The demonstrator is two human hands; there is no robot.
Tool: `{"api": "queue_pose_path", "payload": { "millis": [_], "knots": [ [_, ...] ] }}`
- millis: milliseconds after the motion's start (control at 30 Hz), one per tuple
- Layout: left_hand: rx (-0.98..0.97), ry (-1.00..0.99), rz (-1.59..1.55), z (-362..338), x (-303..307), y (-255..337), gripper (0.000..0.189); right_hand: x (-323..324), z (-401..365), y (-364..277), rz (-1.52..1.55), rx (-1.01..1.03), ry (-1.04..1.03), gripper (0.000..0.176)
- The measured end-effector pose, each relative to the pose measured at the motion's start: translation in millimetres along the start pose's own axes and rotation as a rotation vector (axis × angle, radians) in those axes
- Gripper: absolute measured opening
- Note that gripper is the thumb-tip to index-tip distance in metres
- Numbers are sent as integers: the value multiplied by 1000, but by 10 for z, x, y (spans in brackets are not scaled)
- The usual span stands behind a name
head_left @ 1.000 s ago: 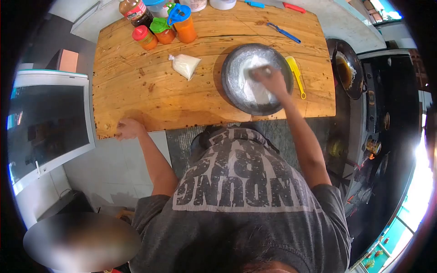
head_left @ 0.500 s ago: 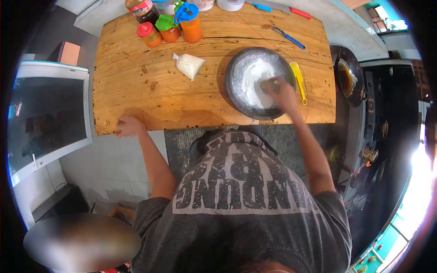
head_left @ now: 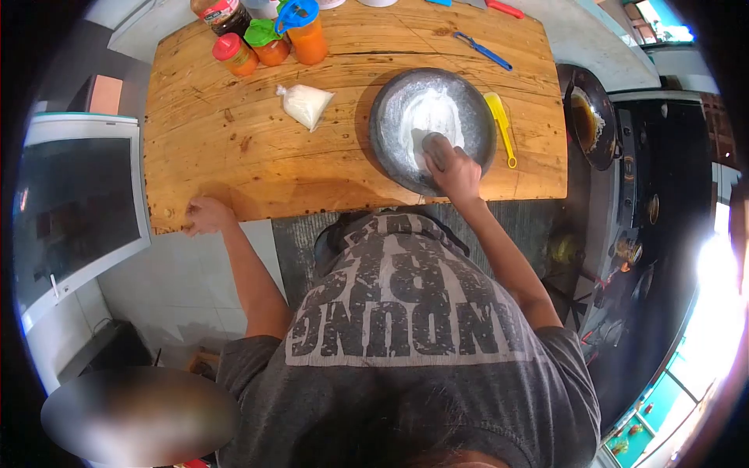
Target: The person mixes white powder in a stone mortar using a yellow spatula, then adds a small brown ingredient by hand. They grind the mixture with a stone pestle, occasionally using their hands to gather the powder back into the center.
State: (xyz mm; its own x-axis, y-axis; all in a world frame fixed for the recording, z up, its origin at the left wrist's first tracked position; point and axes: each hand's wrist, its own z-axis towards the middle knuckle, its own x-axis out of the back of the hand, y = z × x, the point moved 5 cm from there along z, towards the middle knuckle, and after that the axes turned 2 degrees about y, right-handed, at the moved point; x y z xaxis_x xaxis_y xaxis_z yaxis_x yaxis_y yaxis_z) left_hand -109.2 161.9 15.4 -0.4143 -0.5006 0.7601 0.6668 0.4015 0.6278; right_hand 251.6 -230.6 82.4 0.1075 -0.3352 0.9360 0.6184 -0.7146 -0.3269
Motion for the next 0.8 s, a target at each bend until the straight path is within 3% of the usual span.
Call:
{"api": "queue_pose_path", "payload": {
  "millis": [233, 333, 433, 467, 533, 633, 733, 800],
  "knots": [
    [-31, 9, 18, 18, -22, -32, 37, -22, 826, 346, 246, -45, 38, 33],
    [-22, -6, -13, -50, 52, 42, 37, -61, 301, 61, 29, -31, -77, 34],
    [-62, 69, 35, -2, -24, -26, 36, -31, 253, -66, 75, -55, -66, 35],
    [-43, 53, 30, 11, -15, -64, 36, -56, 413, -36, -65, -139, -165, 34],
    [2, 19, -4, -3, -9, -14, 36, -78, 684, 53, 53, 9, 31, 38],
    [21, 32, -11, 30, -34, -41, 36, -130, 864, 349, 422, -124, -135, 39],
    [13, 29, 6, 40, -77, -79, 36, -57, 273, -110, 100, -13, -124, 38],
    [14, 32, -11, 57, -66, -104, 35, -45, 204, -140, 116, -45, -104, 38]
  ]
}}
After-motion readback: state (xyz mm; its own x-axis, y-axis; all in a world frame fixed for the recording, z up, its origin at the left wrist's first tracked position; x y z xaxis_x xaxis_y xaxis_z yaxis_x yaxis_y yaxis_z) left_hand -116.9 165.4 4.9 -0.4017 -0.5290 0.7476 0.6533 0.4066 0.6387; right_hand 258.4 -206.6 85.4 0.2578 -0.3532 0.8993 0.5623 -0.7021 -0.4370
